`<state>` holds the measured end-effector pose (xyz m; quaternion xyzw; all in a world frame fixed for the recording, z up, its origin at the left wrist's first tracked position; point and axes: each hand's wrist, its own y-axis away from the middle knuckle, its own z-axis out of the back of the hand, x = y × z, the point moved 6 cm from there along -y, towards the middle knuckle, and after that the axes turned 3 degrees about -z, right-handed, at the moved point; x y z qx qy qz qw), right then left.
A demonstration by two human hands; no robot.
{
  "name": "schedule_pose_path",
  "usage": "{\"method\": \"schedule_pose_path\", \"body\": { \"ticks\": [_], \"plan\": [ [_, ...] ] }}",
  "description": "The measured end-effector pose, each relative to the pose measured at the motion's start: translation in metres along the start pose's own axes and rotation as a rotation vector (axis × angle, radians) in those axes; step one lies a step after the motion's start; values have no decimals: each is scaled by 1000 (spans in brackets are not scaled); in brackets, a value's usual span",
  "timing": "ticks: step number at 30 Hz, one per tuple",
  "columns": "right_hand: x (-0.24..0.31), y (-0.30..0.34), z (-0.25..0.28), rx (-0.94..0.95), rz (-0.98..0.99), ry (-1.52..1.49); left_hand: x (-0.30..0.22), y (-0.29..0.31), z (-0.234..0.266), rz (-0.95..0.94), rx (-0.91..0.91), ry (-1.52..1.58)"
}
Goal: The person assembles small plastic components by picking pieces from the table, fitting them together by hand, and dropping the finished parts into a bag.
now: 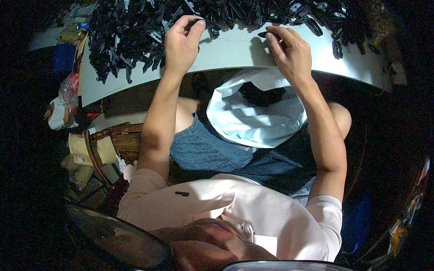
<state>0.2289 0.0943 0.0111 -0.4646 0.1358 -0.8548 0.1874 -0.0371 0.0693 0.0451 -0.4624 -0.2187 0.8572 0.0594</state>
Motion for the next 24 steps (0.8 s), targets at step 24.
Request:
{"method": "schedule_pose_path", "body": {
  "ticks": [24],
  "plan": [
    [19, 22, -20, 310, -362, -752, -7, 35, -64, 388, 481, 650]
  ]
}}
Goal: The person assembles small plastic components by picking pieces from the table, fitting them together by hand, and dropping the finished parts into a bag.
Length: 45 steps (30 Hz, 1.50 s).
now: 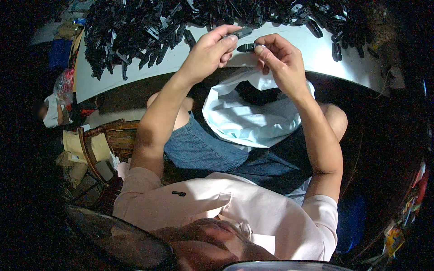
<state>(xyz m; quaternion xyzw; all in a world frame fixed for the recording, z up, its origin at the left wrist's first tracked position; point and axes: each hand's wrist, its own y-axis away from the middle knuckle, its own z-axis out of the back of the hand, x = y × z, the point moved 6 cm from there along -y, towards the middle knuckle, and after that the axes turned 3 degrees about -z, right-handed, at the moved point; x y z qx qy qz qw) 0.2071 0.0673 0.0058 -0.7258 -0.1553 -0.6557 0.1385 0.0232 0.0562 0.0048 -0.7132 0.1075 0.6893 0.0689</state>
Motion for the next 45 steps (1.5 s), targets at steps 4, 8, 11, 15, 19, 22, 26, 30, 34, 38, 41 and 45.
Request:
{"method": "schedule_pose_path", "body": {
  "ticks": [4, 8, 11, 15, 19, 22, 26, 30, 34, 38, 41, 45],
  "plan": [
    [-2, 3, -2, 30, -26, -57, -13, 3, -13, -227, 4, -359],
    [-1, 4, -2, 55, 13, -65, -27, 7, -21, -412, 16, -601],
    [0, 4, -3, 60, -13, -61, -32, 9, -22, -559, -2, -694],
    [2, 6, -5, 49, -26, -79, -35, 8, -22, -494, 38, -781],
    [4, 0, 9, -73, 53, 29, -41, 11, -22, -527, 20, -831],
    [13, -11, 36, -277, 154, 437, -43, 13, -27, -588, 22, -789],
    [16, -25, 75, -588, 283, 1286, -31, 15, -39, -548, 135, -880],
    [14, -34, 80, -611, 174, 1439, -25, 7, -18, -443, -99, -1041],
    [13, -32, 82, -602, 179, 1443, -33, -3, 19, -374, -493, -1188],
    [13, -29, 69, -524, 233, 1374, -28, -8, 38, -271, -601, -1332],
    [16, -26, 50, -478, 259, 1351, -22, -10, 42, -237, -583, -1359],
    [17, -21, 44, -470, 296, 1337, -26, -8, 42, -155, -506, -1311]
  ]
}}
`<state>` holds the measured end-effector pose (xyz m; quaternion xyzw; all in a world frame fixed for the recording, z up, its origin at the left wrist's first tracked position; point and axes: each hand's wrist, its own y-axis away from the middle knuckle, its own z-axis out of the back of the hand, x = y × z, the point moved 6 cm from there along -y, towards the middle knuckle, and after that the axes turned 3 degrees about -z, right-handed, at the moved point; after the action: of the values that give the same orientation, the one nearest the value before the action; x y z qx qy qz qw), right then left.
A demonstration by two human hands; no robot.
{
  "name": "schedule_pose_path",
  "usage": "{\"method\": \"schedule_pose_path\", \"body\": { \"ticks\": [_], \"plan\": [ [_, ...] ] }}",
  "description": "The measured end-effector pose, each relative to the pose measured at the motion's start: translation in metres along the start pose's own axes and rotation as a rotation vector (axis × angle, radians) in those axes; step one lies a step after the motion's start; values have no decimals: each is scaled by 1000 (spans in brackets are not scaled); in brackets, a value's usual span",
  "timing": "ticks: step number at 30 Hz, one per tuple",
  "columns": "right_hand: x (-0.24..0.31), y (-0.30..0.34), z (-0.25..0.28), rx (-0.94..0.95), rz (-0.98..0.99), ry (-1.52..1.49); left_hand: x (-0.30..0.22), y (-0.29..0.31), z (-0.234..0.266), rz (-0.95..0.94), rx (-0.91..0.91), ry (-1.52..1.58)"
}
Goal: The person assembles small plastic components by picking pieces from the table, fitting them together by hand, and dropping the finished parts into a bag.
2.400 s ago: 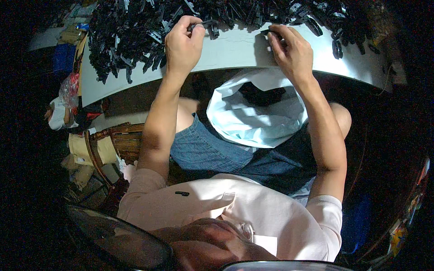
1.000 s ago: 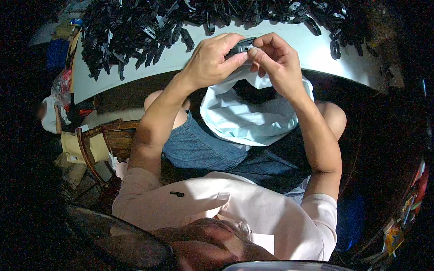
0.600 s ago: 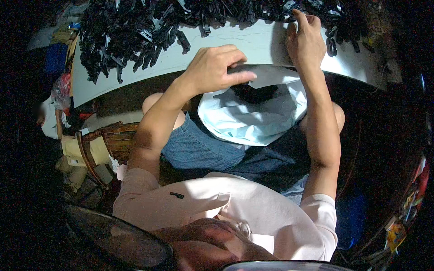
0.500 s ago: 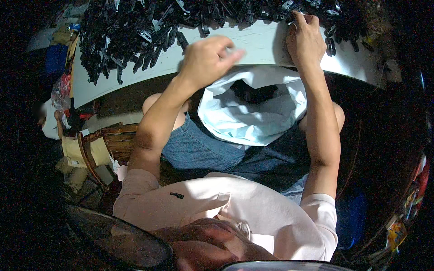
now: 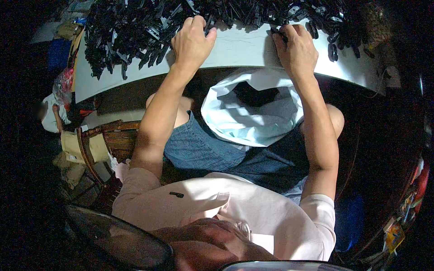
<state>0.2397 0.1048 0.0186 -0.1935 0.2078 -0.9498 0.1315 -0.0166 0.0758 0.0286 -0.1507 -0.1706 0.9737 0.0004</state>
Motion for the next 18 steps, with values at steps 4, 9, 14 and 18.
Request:
{"method": "schedule_pose_path", "body": {
  "ticks": [4, 9, 14, 18],
  "plan": [
    [-4, 2, 0, 43, -48, -192, -3, 4, 9, -36, -64, 9],
    [-4, 8, -6, 66, -177, -828, -15, 12, 13, -11, 27, 138],
    [20, 24, -7, 264, -365, -1230, -30, 20, 10, -117, 39, 395],
    [36, 34, -14, 548, -433, -1326, -46, 27, 4, -217, 51, 549]
  ]
}}
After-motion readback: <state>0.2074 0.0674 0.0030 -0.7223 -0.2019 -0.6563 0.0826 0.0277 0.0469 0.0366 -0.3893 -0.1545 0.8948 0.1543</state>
